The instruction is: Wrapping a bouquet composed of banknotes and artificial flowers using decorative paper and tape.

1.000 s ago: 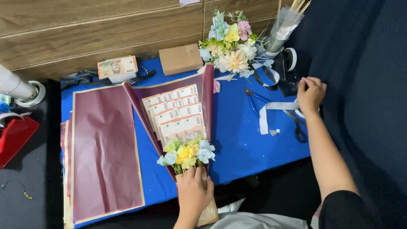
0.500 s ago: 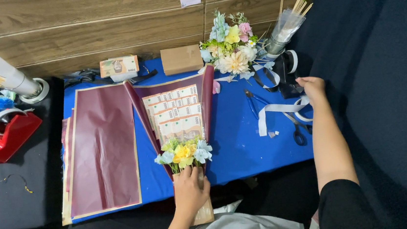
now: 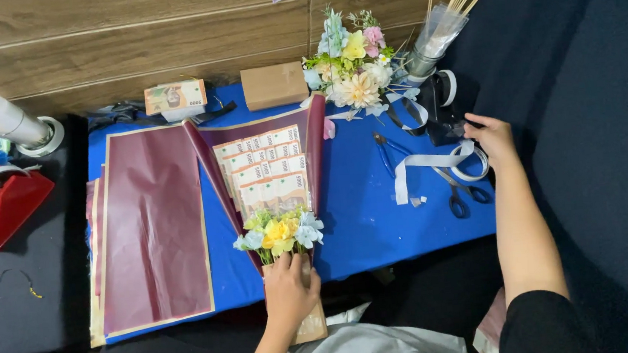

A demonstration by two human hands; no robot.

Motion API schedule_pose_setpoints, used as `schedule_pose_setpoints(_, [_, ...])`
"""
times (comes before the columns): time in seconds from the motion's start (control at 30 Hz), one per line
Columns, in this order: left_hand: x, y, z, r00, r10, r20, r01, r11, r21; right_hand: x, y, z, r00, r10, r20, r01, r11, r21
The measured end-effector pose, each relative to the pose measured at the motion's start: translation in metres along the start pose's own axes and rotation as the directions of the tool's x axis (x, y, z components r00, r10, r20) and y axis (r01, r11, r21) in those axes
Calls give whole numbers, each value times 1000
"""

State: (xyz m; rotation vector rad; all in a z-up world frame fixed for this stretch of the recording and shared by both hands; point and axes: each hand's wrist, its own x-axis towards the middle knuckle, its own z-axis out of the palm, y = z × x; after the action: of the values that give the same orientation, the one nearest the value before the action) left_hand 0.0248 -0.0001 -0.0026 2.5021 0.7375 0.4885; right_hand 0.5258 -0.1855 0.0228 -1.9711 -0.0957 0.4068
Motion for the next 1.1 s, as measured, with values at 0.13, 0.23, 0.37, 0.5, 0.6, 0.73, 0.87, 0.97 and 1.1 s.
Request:
schedule_pose_setpoints(0.13, [0,0,1,1000,4,-9,-4,1000,-16,-25,-12,6,1000,-4,28,6,998,-69])
schedule_pose_setpoints(0.23, [-1,-1,1,1000,3,-13,-3,1000,-15,-22,-8,10,1000,-6,16,8,995,-104])
schedule_pose_setpoints(0.37, [0,1,-1,1000,3,-21,-4,999,-36,-12,9,10,991,-129,24,132,974,-185])
schedule_pose_setpoints(0.5, [-1,1,-1,1000,-5,-9,5,1000,-23,-13,9,14,987,-153,-45,129,932,-340])
schedule_pose_setpoints(0.6, [0,2,-3,999,15,-28,-15,1000,-24,-18,0,17,976,-212,-37,187,918,-349])
schedule_pose_setpoints(0.73, [1,7,-9,1000,3,-19,-3,1000,-20,-27,-16,22,986,-155,-66,118,914,-388])
schedule_pose_setpoints(0.87, [1,7,-12,997,59,-57,-60,998,-12,-15,-4,22,983,-119,-139,35,868,-496])
schedule_pose_setpoints(0.97, [2,11,-18,994,106,-22,-105,993,53,-20,1,13,992,-103,-68,66,909,-411])
schedule_pose_setpoints(1.1, [0,4,-10,987,159,-37,-157,987,38,-31,25,25,992,-126,-7,112,906,-408])
